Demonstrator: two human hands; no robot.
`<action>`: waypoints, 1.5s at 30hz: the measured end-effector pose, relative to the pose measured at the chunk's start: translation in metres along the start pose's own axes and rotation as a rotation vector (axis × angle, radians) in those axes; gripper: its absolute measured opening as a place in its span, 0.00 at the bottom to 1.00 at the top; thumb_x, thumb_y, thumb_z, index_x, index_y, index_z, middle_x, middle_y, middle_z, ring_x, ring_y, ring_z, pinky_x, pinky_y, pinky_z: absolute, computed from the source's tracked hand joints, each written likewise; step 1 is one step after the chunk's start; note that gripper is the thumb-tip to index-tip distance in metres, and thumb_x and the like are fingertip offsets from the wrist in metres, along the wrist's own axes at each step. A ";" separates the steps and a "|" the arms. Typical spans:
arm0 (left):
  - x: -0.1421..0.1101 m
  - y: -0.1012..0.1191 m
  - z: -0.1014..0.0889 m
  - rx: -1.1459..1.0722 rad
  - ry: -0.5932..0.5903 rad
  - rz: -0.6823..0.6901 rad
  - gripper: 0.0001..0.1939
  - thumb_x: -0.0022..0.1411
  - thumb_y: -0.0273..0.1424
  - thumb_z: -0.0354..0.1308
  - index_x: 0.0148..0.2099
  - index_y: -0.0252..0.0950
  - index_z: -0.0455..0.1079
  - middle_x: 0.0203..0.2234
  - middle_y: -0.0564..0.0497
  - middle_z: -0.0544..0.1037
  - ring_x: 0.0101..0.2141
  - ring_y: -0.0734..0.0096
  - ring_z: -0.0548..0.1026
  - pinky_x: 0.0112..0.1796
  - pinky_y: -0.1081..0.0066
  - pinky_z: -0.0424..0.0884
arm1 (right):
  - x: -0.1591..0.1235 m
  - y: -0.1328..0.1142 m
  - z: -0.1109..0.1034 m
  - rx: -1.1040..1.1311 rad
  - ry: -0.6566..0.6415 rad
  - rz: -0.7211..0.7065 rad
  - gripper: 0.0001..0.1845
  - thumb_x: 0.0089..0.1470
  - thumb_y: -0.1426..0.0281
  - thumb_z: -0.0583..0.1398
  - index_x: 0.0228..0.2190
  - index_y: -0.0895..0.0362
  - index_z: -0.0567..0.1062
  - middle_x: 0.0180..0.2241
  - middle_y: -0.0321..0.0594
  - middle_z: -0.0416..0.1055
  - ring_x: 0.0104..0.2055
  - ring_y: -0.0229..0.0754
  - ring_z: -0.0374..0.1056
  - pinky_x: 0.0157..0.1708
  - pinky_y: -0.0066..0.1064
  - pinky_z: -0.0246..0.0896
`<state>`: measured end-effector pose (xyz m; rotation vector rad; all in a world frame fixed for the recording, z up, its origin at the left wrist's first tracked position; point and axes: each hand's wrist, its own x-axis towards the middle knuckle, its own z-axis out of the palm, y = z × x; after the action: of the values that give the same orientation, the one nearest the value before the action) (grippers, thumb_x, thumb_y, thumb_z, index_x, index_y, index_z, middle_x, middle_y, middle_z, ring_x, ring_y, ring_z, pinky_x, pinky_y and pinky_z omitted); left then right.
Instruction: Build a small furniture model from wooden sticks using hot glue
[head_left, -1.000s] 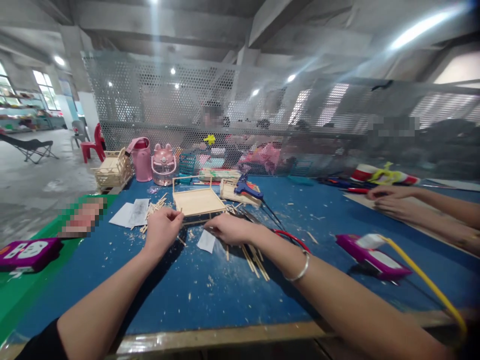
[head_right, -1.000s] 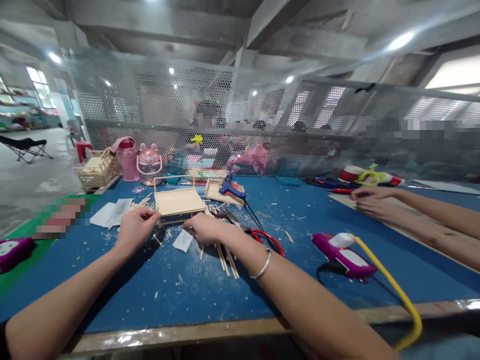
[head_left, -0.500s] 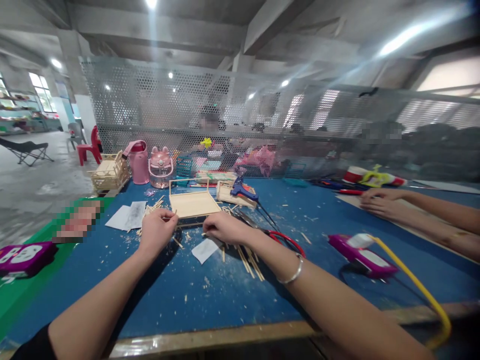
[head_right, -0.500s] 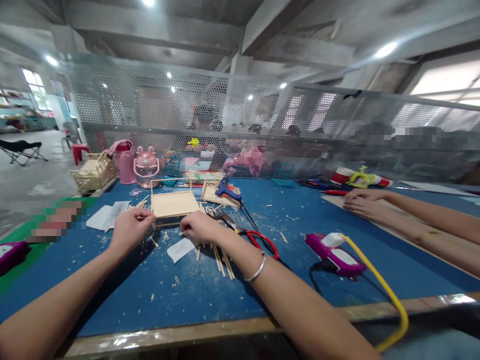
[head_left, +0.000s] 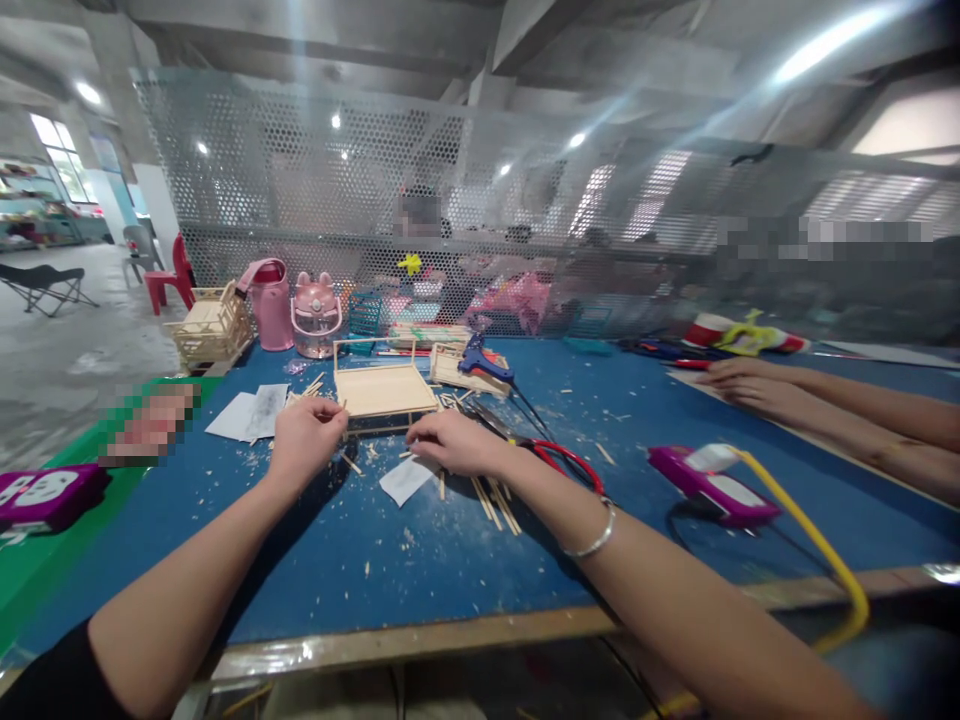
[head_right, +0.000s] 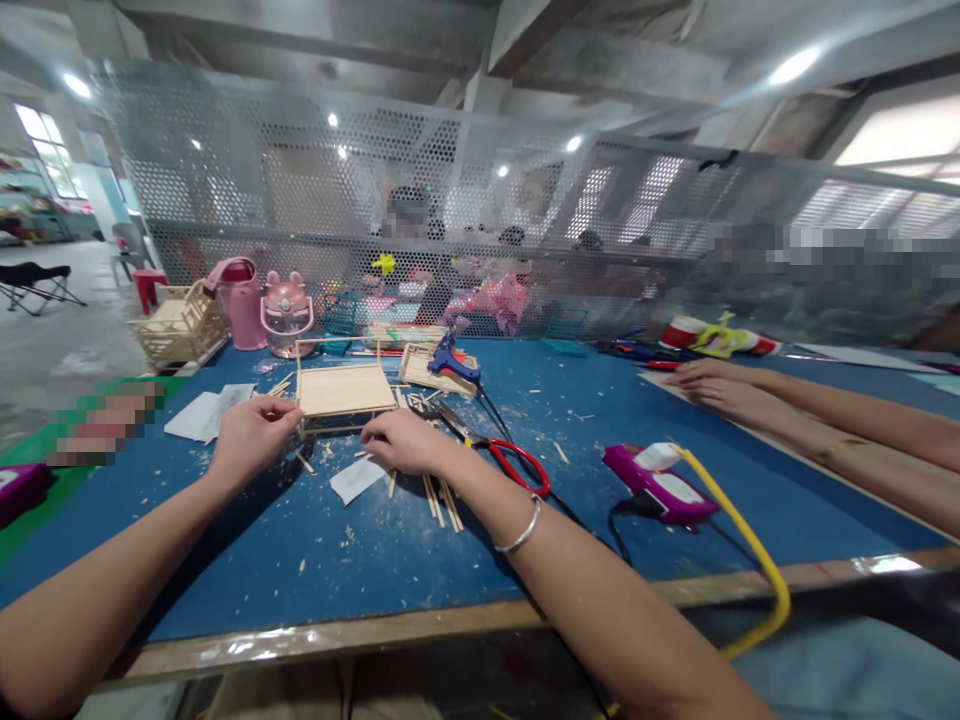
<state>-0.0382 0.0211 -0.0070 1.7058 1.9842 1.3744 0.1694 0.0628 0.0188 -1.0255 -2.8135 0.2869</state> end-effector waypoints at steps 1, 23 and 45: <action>0.000 -0.001 0.000 0.001 0.004 -0.004 0.09 0.48 0.33 0.53 0.26 0.36 0.73 0.26 0.51 0.78 0.29 0.68 0.74 0.33 0.72 0.67 | 0.002 -0.001 0.001 -0.021 0.009 -0.020 0.12 0.50 0.72 0.55 0.35 0.61 0.77 0.33 0.44 0.75 0.34 0.38 0.67 0.34 0.25 0.56; -0.001 0.000 0.002 -0.017 0.003 -0.093 0.13 0.49 0.37 0.54 0.30 0.35 0.75 0.27 0.49 0.79 0.29 0.67 0.74 0.35 0.70 0.67 | 0.001 0.014 0.003 -0.007 0.494 0.093 0.14 0.50 0.74 0.53 0.37 0.63 0.75 0.39 0.48 0.70 0.41 0.41 0.64 0.44 0.32 0.56; -0.046 0.035 0.004 -0.167 -0.341 0.298 0.10 0.53 0.34 0.53 0.29 0.37 0.73 0.22 0.50 0.75 0.23 0.71 0.70 0.26 0.71 0.64 | -0.016 -0.029 0.001 0.773 0.282 -0.069 0.06 0.45 0.70 0.59 0.25 0.61 0.74 0.22 0.35 0.69 0.24 0.31 0.61 0.26 0.23 0.56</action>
<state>0.0036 -0.0193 -0.0028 2.0520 1.4403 1.1898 0.1628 0.0303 0.0232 -0.7049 -2.1590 1.0219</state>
